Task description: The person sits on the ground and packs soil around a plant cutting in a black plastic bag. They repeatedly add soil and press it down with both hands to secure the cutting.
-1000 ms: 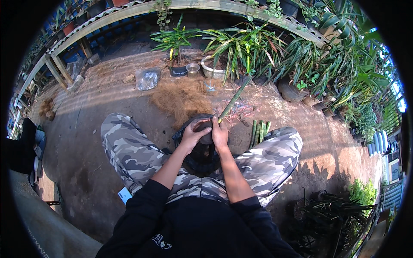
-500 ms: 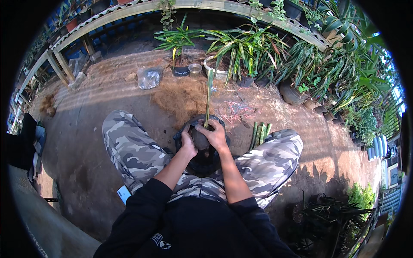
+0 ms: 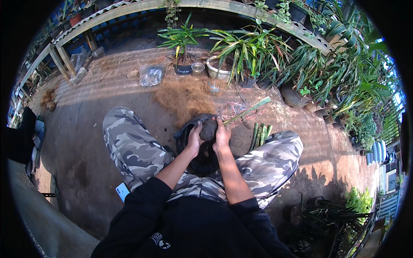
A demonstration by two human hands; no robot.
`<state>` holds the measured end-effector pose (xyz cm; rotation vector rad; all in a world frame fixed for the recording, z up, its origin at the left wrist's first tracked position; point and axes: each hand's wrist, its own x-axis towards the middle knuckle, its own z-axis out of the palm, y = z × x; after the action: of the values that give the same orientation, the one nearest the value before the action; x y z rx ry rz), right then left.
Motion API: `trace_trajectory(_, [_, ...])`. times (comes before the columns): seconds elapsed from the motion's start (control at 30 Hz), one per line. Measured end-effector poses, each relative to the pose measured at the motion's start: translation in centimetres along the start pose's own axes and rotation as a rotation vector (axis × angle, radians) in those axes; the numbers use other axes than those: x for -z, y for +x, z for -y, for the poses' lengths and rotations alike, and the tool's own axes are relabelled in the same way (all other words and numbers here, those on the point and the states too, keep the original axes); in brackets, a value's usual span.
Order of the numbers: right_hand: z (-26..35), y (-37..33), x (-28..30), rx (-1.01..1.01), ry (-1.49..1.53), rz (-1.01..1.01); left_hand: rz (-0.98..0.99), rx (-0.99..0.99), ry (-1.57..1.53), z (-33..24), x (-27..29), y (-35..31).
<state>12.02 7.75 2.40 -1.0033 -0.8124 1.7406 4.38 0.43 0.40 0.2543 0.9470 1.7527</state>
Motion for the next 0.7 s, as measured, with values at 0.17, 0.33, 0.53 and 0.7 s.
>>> trace_trajectory(0.17, [1.1,-0.1,0.8,-0.096,0.084,0.103,0.061,0.014,0.103,-1.1,-0.2,-0.4])
trace_trajectory(0.33, [2.3,-0.3,1.0,-0.067,0.101,0.180,0.171,0.088,-0.035,-2.3,0.0,-0.5])
trace_trajectory(0.53, [2.0,0.4,1.4,-0.127,0.192,0.108,0.147,0.098,0.165,-2.5,-0.2,-0.3])
trace_trajectory(0.7, [1.9,0.6,1.9,-0.148,0.235,0.128,0.192,0.039,0.302,-2.4,-0.1,-0.4])
